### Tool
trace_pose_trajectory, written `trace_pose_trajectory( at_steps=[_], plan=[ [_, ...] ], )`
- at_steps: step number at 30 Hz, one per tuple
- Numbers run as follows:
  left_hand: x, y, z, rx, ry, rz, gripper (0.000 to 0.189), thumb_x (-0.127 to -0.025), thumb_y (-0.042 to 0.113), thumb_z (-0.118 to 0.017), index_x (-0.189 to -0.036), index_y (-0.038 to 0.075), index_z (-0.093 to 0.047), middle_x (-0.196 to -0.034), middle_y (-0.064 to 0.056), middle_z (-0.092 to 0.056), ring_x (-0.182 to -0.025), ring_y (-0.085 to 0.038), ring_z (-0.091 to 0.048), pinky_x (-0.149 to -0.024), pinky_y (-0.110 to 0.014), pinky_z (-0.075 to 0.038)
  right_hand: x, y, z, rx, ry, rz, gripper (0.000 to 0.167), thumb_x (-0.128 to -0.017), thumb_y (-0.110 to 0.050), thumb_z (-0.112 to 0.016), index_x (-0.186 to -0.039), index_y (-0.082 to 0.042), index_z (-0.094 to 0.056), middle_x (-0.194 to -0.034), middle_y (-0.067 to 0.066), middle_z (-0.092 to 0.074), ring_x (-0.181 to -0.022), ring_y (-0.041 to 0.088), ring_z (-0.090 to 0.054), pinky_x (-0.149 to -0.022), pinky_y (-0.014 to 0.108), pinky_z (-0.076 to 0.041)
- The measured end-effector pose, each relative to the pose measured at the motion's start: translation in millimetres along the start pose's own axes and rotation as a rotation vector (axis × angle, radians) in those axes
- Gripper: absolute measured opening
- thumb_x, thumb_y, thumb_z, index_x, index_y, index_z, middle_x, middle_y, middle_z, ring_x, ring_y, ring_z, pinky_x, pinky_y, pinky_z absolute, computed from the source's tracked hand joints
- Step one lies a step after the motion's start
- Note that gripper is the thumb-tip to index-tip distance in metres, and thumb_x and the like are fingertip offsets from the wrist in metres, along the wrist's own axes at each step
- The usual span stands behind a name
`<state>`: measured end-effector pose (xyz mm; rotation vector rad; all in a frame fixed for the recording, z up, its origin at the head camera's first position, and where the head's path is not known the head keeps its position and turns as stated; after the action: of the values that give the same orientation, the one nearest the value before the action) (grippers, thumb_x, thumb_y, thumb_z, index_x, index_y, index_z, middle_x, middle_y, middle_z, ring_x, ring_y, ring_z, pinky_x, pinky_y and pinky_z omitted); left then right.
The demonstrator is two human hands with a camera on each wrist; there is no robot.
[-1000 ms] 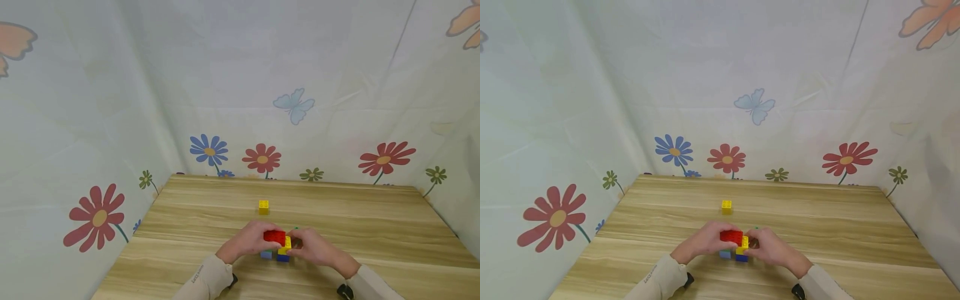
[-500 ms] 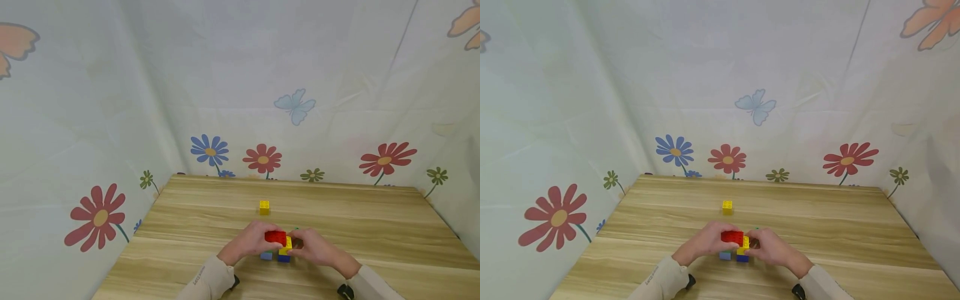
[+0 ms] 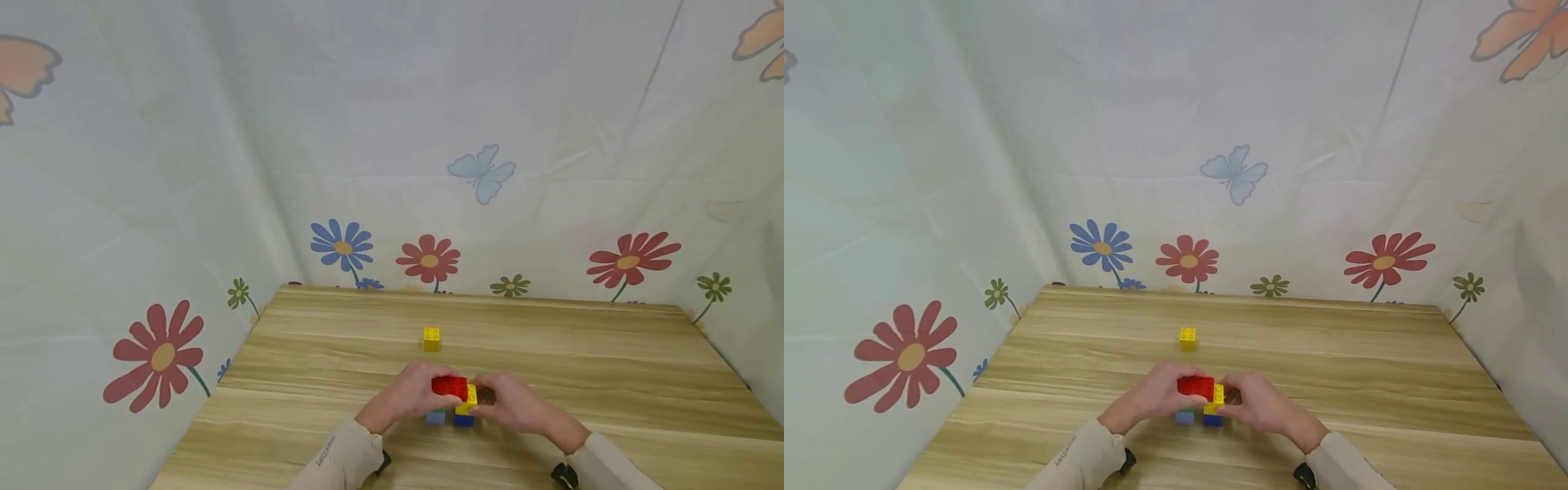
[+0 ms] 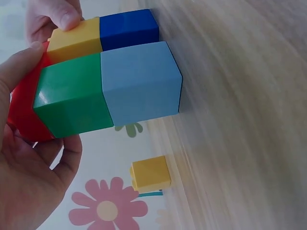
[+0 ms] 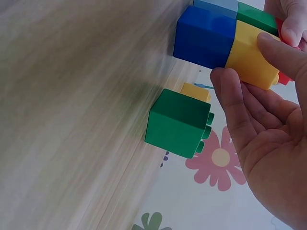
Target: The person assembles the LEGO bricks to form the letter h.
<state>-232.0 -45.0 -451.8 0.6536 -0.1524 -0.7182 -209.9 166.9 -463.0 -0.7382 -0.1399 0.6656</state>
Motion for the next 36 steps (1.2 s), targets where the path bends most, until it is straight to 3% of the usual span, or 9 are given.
trace_pose_trajectory(
  at_steps=[20,28,36],
  plan=[
    [-3.2,-0.6,0.6,-0.056,0.004,-0.017,0.039,-0.084,0.038,-0.071,-0.116,0.014,-0.067,-0.1,0.011,-0.065,-0.08,-0.001,-0.054,-0.071,-0.015,-0.046,0.1,-0.2,0.7,0.029,0.003,-0.003,0.036,-0.087,-0.023,-0.07,-0.114,-0.001,-0.062,-0.098,-0.002,-0.066,-0.081,0.004,-0.06,-0.07,0.025,-0.052],
    [-5.7,-3.1,-0.1,-0.029,0.003,-0.002,0.039,-0.084,0.038,-0.071,-0.115,0.015,-0.067,-0.097,0.013,-0.064,-0.078,-0.001,-0.053,-0.07,-0.016,-0.046,-2.2,1.1,0.8,0.046,0.016,-0.009,0.036,-0.086,-0.025,-0.07,-0.112,-0.002,-0.063,-0.097,-0.003,-0.066,-0.08,0.005,-0.059,-0.07,0.025,-0.051],
    [-4.7,-3.3,-0.1,-0.033,0.019,-0.034,0.039,-0.084,0.039,-0.07,-0.115,0.015,-0.067,-0.098,0.012,-0.065,-0.077,0.001,-0.054,-0.069,-0.016,-0.046,-1.8,0.6,1.3,0.052,0.022,-0.026,0.037,-0.085,-0.025,-0.072,-0.113,-0.002,-0.063,-0.098,-0.001,-0.066,-0.08,0.008,-0.06,-0.07,0.026,-0.052]
  ],
)
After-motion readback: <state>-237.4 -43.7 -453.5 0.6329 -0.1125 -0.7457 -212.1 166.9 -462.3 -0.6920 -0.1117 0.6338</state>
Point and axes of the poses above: each hand's wrist, its own x-axis away from the middle knuckle, its own z-axis out of the back of the hand, y = z × x, the point moved 1 cm from there along -x, towards the middle knuckle
